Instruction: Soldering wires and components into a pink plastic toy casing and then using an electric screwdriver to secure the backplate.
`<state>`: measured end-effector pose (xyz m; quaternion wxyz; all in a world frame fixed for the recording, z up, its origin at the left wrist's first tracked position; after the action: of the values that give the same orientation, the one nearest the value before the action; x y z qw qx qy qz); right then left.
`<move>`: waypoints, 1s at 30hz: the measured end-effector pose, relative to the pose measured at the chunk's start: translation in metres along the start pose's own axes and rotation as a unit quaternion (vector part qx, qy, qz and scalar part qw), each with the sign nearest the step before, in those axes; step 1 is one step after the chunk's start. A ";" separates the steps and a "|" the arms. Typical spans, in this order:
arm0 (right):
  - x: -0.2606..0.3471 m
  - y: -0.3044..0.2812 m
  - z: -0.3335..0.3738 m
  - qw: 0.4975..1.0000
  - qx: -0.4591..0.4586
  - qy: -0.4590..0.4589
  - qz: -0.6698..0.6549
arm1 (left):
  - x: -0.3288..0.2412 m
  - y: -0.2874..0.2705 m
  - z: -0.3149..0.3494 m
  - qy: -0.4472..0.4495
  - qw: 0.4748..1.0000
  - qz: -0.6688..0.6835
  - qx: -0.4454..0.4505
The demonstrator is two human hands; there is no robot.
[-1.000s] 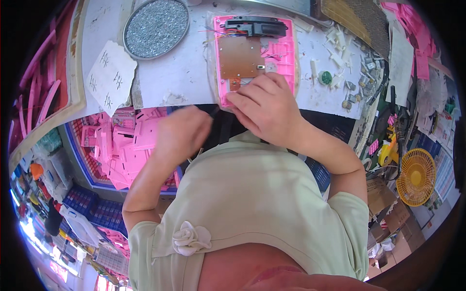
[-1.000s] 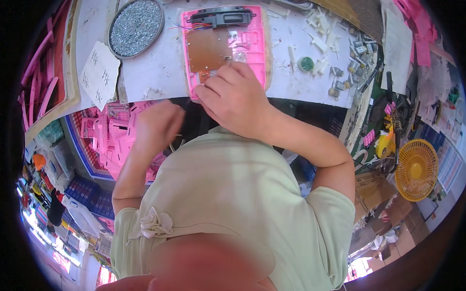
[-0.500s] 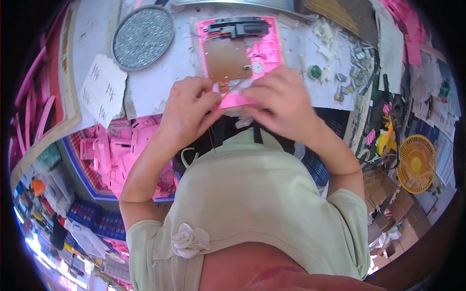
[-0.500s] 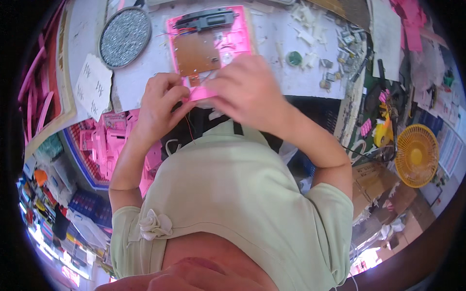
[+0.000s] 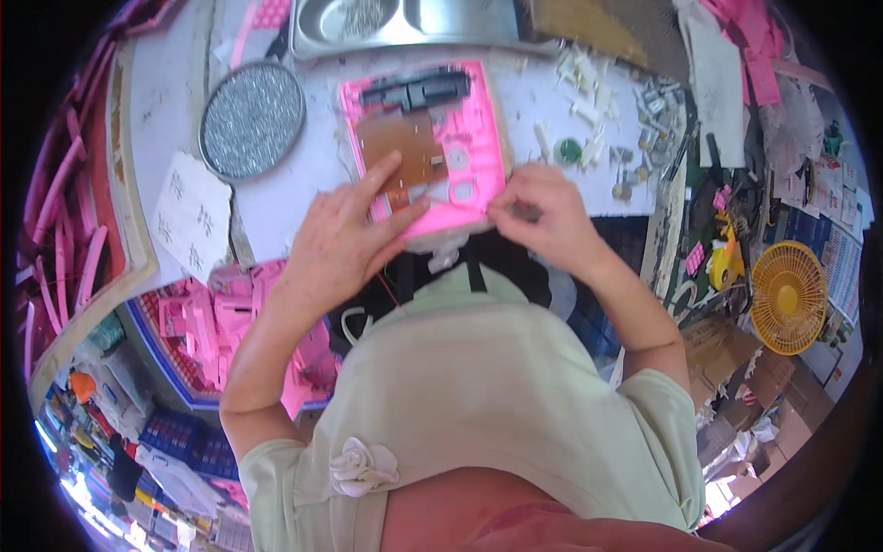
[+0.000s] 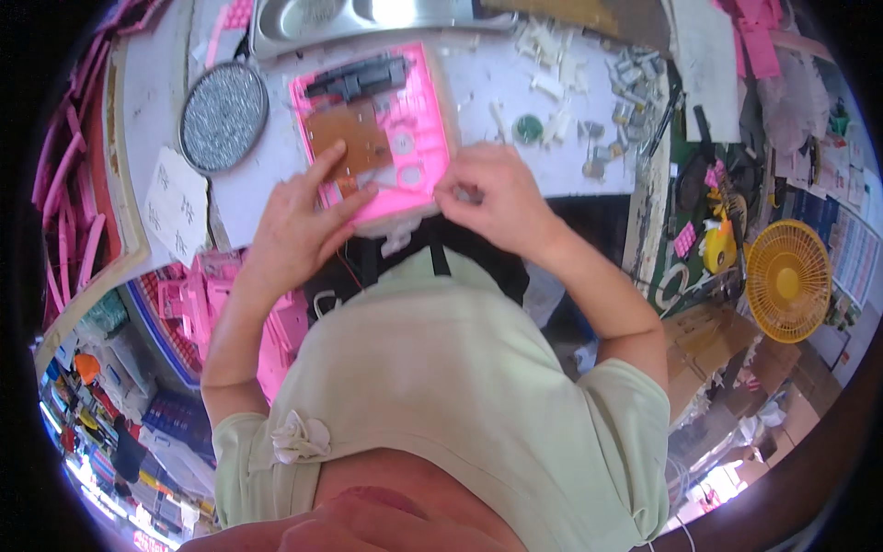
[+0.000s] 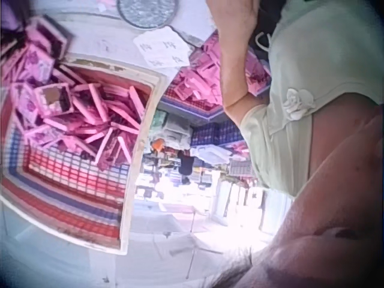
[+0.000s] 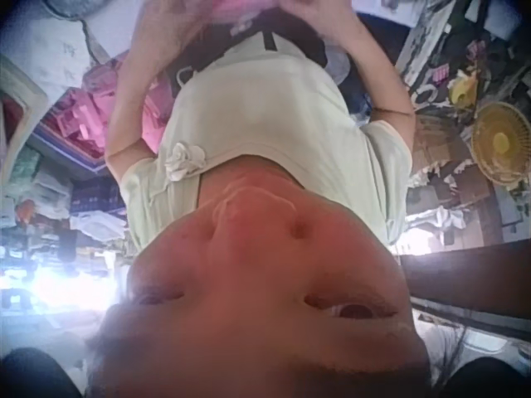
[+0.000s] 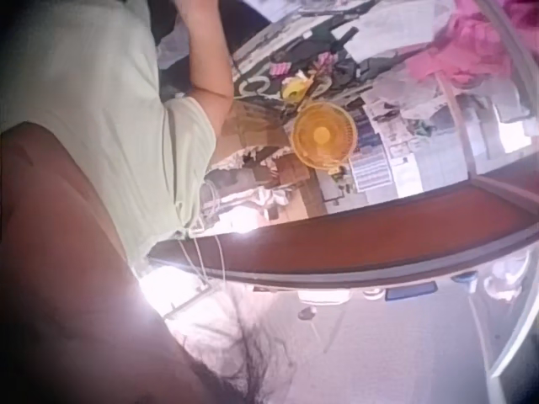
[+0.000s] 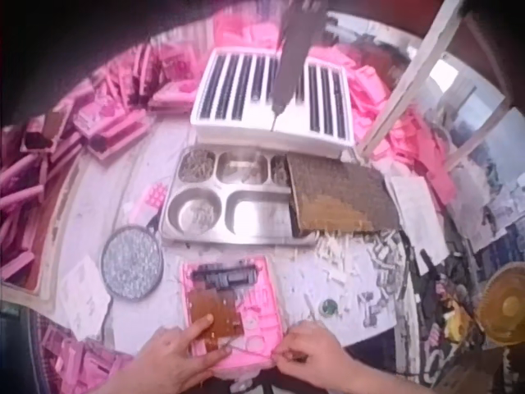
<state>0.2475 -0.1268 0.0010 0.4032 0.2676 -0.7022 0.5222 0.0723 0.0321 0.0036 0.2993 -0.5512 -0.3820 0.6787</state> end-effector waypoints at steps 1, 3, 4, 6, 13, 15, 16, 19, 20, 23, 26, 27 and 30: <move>0.002 0.000 -0.001 1.000 -0.008 -0.010 -0.014 | 0.001 0.001 0.001 -0.001 1.000 0.006 0.002; 0.004 -0.005 -0.007 0.997 0.066 -0.027 0.014 | 0.000 0.001 0.001 0.012 1.000 0.014 -0.006; -0.001 -0.015 -0.012 0.994 0.101 0.030 -0.044 | 0.000 0.001 0.000 0.021 1.000 0.016 -0.005; -0.003 -0.043 -0.033 0.990 0.105 0.063 -0.074 | 0.001 0.000 -0.001 0.032 0.999 0.013 -0.007; -0.031 -0.194 -0.232 0.936 -0.173 -0.117 0.283 | 0.000 -0.002 -0.003 0.020 0.999 0.003 0.034; -0.043 -0.214 -0.280 0.878 -0.185 -0.194 0.396 | 0.000 -0.002 -0.006 0.026 0.999 0.008 0.046; -0.049 -0.216 -0.300 0.850 -0.195 -0.224 0.435 | 0.000 0.000 -0.006 0.016 0.998 0.007 0.058; -0.066 -0.211 -0.344 0.750 -0.219 -0.309 0.542 | 0.003 0.004 -0.004 0.009 0.998 0.008 0.058; -0.069 -0.209 -0.356 0.723 -0.231 -0.276 0.590 | 0.002 0.003 -0.002 0.006 0.998 0.004 0.055; -0.097 -0.228 -0.360 0.902 -0.301 -0.148 0.272 | 0.001 0.001 -0.001 0.004 0.999 0.000 0.051; -0.092 -0.232 -0.342 0.890 -0.334 -0.153 0.271 | 0.003 0.001 -0.001 0.000 0.999 0.007 0.046; -0.085 -0.240 -0.323 0.882 -0.355 -0.157 0.266 | 0.003 0.002 -0.001 0.004 0.999 0.016 0.043; -0.052 -0.260 -0.244 0.862 -0.436 -0.165 0.199 | 0.008 0.006 -0.004 0.014 0.999 0.031 0.032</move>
<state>0.5520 0.0217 0.1230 0.2443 0.0011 -0.9527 0.1805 0.0748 0.0365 -0.0063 0.3014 -0.5621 -0.3385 0.6919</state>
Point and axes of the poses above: each hand's wrist, its own z-axis away from the middle knuckle, its own y-axis out of the palm, x = y × z, the point moved 6 cm from there along -z, towards the middle knuckle, and after that the axes turned 10 degrees about -y, right-handed, at the moved point
